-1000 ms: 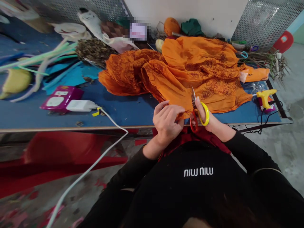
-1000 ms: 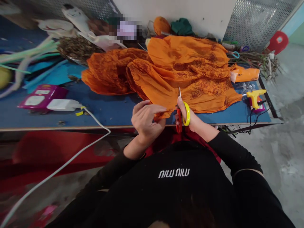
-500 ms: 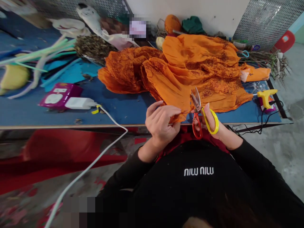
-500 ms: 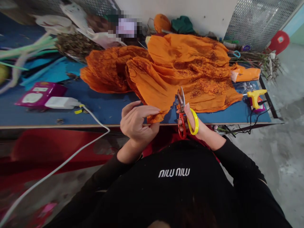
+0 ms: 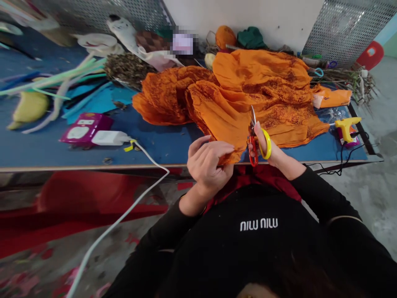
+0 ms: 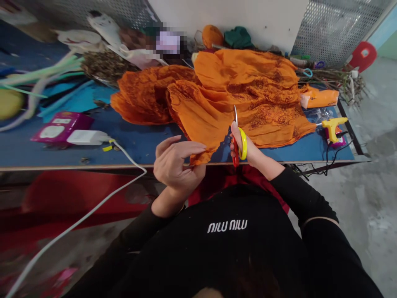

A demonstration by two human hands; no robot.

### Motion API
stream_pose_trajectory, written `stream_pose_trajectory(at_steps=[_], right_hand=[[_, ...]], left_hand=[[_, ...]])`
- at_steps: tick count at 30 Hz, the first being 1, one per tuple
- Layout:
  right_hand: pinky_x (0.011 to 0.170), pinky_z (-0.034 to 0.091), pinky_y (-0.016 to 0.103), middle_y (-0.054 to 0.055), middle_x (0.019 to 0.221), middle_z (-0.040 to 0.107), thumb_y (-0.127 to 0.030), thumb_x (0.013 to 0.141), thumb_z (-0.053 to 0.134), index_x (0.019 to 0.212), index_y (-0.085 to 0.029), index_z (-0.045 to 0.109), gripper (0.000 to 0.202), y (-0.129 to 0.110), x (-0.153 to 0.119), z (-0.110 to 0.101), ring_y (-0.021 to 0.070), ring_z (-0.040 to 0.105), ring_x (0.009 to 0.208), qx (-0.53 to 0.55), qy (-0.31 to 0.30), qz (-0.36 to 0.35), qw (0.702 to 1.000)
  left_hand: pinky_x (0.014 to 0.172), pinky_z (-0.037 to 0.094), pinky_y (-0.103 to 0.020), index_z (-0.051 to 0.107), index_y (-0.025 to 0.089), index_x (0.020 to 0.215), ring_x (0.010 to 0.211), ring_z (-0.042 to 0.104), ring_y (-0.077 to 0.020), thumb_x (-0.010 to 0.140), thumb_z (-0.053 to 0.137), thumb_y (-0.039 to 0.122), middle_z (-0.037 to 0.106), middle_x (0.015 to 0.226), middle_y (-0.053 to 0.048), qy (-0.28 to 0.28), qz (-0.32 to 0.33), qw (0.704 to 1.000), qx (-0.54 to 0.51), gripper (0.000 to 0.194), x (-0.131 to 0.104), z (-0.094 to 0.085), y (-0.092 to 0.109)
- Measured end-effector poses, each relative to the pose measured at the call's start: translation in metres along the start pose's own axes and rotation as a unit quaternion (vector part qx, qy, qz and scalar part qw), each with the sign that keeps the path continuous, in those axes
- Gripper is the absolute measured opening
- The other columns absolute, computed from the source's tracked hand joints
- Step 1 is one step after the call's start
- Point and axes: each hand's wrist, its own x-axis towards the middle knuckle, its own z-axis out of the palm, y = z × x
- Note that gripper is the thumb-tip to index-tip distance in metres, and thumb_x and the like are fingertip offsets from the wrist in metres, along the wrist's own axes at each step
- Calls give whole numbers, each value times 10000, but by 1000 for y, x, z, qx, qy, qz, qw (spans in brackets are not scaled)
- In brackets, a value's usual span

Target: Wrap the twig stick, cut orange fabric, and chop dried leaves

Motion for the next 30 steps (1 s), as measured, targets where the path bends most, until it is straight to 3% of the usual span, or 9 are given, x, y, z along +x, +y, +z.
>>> stream_pose_trajectory(at_steps=[5,12,14,16,18,21,25,28,30], right_hand=[[364,309,177,-85,543,490,-825,929,575,920,-241,521,586,3,1,1,65,438,390,-14,26,-40,999],[374,287,177,-107,572,465,-766,850,737,936,-227,570,571,25,-24,-13,35,369,411,12,40,-93,995],[386,296,180,-102,595,489,-782,830,744,977,-226,590,595,29,-33,-18,36,390,423,14,24,-92,995],[403,316,185,-97,615,517,-810,845,702,1036,-229,599,620,30,-43,-23,41,411,429,23,0,-67,997],[418,345,193,-94,620,537,-845,869,633,1079,-234,594,647,28,-52,-25,52,435,430,34,-23,-34,999],[427,379,199,-91,621,551,-879,854,612,1072,-240,585,676,26,-61,-27,68,475,445,44,-29,-13,999],[402,369,191,-100,621,541,-893,832,621,1065,-252,582,683,28,-65,-30,73,474,442,56,-2,-1,998],[409,384,191,-100,630,543,-880,840,627,1094,-259,580,672,31,-65,-33,77,484,446,65,-5,14,998],[416,381,192,-94,641,555,-869,840,638,1107,-256,577,672,32,-66,-35,76,491,450,69,-15,11,997]], left_hand=[[907,588,-408,630,269,951,705,769,-182,857,638,103,808,829,25,-9,11,999,41,190,1,-5,1],[949,601,-408,618,249,940,741,773,-188,829,686,79,802,844,-4,4,9,1000,13,214,3,-18,6],[897,612,-398,616,252,947,717,750,-192,826,677,105,779,821,-1,-16,-4,1000,16,200,0,-19,1],[762,591,-347,617,246,940,673,709,-184,825,652,138,747,794,2,-59,-61,996,21,162,-3,-15,-10],[650,527,-302,640,235,956,643,677,-173,832,637,179,720,776,4,-130,-150,980,27,136,-4,-6,-24],[653,497,-292,702,237,1106,686,699,-197,852,732,333,726,798,-2,-266,-231,933,70,272,4,19,-45],[732,526,-359,712,241,1277,875,770,-333,804,862,495,791,905,-83,-391,-226,878,160,557,26,60,-58],[744,528,-417,748,196,1225,968,772,-411,863,796,463,806,970,-155,-461,-223,832,213,452,37,86,-60],[761,531,-443,773,174,1129,1026,763,-429,920,704,395,805,1020,-185,-485,-215,819,218,312,39,97,-63]])
